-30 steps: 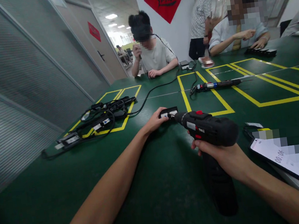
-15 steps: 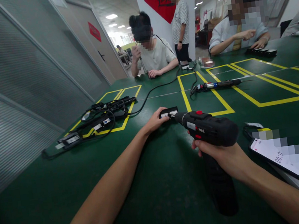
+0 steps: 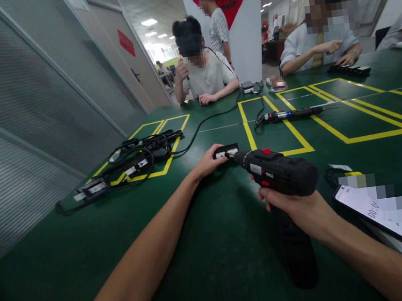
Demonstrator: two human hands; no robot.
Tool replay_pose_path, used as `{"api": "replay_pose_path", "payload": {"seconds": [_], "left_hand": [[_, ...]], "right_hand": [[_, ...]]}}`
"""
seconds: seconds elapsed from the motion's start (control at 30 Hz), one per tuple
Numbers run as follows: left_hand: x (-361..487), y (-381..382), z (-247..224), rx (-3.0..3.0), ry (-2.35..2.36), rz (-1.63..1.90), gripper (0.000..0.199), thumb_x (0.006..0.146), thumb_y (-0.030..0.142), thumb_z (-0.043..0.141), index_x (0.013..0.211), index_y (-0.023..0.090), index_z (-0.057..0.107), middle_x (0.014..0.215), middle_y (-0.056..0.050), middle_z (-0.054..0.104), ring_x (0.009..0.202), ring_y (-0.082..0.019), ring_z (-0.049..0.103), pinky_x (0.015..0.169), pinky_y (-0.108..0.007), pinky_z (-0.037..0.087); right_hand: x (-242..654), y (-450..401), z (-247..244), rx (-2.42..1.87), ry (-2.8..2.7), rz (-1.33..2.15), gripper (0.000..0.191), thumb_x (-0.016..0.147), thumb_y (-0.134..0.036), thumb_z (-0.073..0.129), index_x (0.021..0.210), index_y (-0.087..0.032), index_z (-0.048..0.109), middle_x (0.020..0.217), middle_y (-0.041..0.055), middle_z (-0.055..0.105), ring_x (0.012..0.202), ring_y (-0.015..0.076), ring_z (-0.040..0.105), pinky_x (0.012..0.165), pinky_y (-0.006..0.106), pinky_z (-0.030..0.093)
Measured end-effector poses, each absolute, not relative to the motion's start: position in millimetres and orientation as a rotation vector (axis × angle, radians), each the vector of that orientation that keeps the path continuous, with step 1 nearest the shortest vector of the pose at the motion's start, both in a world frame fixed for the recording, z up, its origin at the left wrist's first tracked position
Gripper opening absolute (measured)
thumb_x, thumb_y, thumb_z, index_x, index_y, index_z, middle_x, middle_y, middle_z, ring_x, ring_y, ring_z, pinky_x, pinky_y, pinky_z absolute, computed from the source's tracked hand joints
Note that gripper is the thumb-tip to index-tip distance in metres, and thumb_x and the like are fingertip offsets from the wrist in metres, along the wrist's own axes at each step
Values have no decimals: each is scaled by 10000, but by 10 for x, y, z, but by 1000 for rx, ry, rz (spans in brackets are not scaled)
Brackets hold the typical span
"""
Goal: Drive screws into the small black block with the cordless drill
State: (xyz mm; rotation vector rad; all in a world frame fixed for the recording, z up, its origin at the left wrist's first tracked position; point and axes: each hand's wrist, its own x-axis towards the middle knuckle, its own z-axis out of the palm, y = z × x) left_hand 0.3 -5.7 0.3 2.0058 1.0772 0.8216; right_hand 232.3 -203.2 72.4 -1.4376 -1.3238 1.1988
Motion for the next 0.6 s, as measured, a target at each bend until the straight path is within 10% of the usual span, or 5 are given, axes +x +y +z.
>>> {"api": "replay_pose_path", "payload": {"seconds": [0.6], "left_hand": [[0,-40,-24,2002,1049,828,445,737,305,605,1148,170,502,957,-19,580,739,-116,522,669,-230,426]], "right_hand": [[2358,-2042,707,-1453,-1360,1192,148,784,-390,654,741,-257,703,709,7,689,683,186,635,654,319,497]]}}
